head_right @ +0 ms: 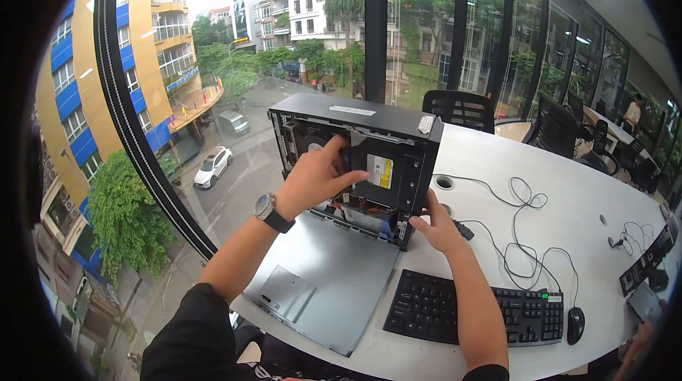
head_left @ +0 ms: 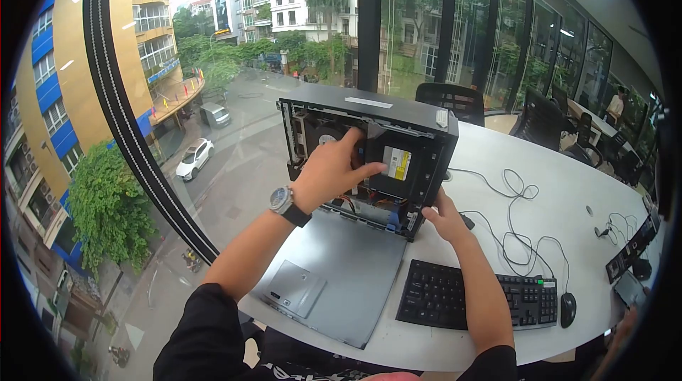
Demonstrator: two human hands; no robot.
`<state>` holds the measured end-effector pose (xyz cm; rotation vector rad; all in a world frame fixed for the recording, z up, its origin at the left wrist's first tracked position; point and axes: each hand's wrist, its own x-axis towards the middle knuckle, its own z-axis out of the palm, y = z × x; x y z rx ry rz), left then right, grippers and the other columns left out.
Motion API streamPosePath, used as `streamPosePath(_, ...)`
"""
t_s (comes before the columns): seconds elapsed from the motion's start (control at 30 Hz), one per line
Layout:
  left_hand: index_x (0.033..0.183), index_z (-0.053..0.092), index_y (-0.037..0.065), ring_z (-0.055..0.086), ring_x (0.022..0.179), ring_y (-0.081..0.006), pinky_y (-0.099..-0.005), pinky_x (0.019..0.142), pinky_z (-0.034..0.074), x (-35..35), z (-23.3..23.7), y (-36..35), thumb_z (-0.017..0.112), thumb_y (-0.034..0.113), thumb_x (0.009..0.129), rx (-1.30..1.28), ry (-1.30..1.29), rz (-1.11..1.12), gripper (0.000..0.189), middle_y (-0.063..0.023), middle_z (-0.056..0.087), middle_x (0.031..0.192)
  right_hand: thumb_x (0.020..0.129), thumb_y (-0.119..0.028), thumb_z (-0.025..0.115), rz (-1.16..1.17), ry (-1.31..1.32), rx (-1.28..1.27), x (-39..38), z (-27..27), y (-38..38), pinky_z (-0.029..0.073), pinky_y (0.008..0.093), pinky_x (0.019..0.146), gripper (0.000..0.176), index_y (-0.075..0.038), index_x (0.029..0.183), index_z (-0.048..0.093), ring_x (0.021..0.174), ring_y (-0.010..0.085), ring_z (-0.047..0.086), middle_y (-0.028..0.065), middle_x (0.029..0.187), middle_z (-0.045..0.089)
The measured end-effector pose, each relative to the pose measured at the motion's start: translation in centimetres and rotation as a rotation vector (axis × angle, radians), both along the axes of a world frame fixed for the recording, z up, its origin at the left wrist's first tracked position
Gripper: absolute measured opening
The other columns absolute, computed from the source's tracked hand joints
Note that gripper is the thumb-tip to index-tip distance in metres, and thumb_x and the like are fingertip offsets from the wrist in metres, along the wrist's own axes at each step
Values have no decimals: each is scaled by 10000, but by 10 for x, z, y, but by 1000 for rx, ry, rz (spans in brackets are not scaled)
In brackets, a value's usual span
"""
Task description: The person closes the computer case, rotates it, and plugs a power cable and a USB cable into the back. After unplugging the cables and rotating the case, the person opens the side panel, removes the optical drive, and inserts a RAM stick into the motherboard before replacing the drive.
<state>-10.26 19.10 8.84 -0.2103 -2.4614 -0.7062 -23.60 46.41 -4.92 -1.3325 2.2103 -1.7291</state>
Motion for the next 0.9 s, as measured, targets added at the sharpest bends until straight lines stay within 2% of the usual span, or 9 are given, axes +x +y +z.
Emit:
streamPosePath(0.13, 984, 624, -21, 691, 585, -250, -318, 568, 524, -3, 5, -1, 855, 449, 764, -78, 18, 107, 568, -105, 692, 660, 854, -297, 704, 2, -13, 25, -1, 0, 1, 469, 392, 1013, 859, -2, 1543, 284, 1247, 265, 558, 183, 1411, 535)
streamPosePath(0.4, 958, 626, -15, 689, 614, -231, -321, 564, 508, -2, 2, -17, 886, 435, 723, -75, 69, 153, 570, -111, 679, 668, 855, -279, 708, -2, -22, 47, 3, 9, 2, 464, 391, 1019, 830, 4, 1525, 310, 1252, 287, 557, 191, 1392, 544)
streamPosePath(0.53, 882, 623, 16, 634, 601, -190, -306, 554, 480, 12, 1, -27, 896, 377, 731, 10, 36, 4, 477, -88, 632, 678, 861, -271, 704, -23, -2, 68, 11, 17, 2, 461, 394, 1019, 808, 9, 1514, 320, 1237, 277, 556, 188, 1372, 554)
streamPosePath(0.6, 801, 625, 21, 605, 593, -200, -303, 542, 456, 22, 3, -32, 904, 364, 719, -229, 140, -181, 450, -83, 590, 669, 861, -273, 706, -20, -12, 71, 11, 18, 2, 460, 395, 1019, 813, 9, 1516, 316, 1230, 275, 556, 188, 1370, 554)
streamPosePath(0.63, 724, 605, 17, 578, 582, -230, -316, 535, 427, 30, 6, -31, 893, 281, 741, -273, 115, -318, 391, -93, 549, 656, 861, -274, 708, -15, -23, 80, 11, 19, 2, 459, 397, 1020, 817, 9, 1517, 312, 1224, 273, 556, 188, 1368, 554)
streamPosePath(0.67, 724, 605, 17, 578, 582, -230, -316, 535, 427, 32, 2, -29, 893, 281, 741, -276, 115, -319, 391, -93, 549, 656, 861, -274, 708, -17, -22, 77, 12, 19, 3, 459, 397, 1020, 817, 9, 1517, 312, 1224, 273, 556, 188, 1368, 554)
streamPosePath(0.77, 641, 493, 9, 508, 536, -262, -374, 524, 368, 45, -9, -21, 817, 139, 780, -233, 43, -568, 375, -118, 465, 610, 862, -283, 713, -17, -16, 82, 13, 19, 2, 460, 393, 1019, 833, 5, 1526, 302, 1218, 275, 558, 191, 1369, 551)
streamPosePath(0.87, 625, 456, 8, 459, 523, -283, -379, 519, 343, 54, -28, -13, 818, 160, 782, -45, 3, -702, 423, -130, 425, 594, 867, -296, 714, -34, -25, 86, 13, 19, 3, 464, 392, 1015, 838, 0, 1531, 297, 1219, 277, 558, 191, 1374, 549)
streamPosePath(0.9, 694, 560, -14, 487, 560, -219, -325, 548, 398, 60, -33, -16, 793, 220, 830, -74, -115, -635, 357, -103, 531, 648, 868, -293, 713, -30, -23, 80, 13, 20, 3, 466, 394, 1013, 836, -2, 1532, 298, 1219, 278, 559, 192, 1375, 548)
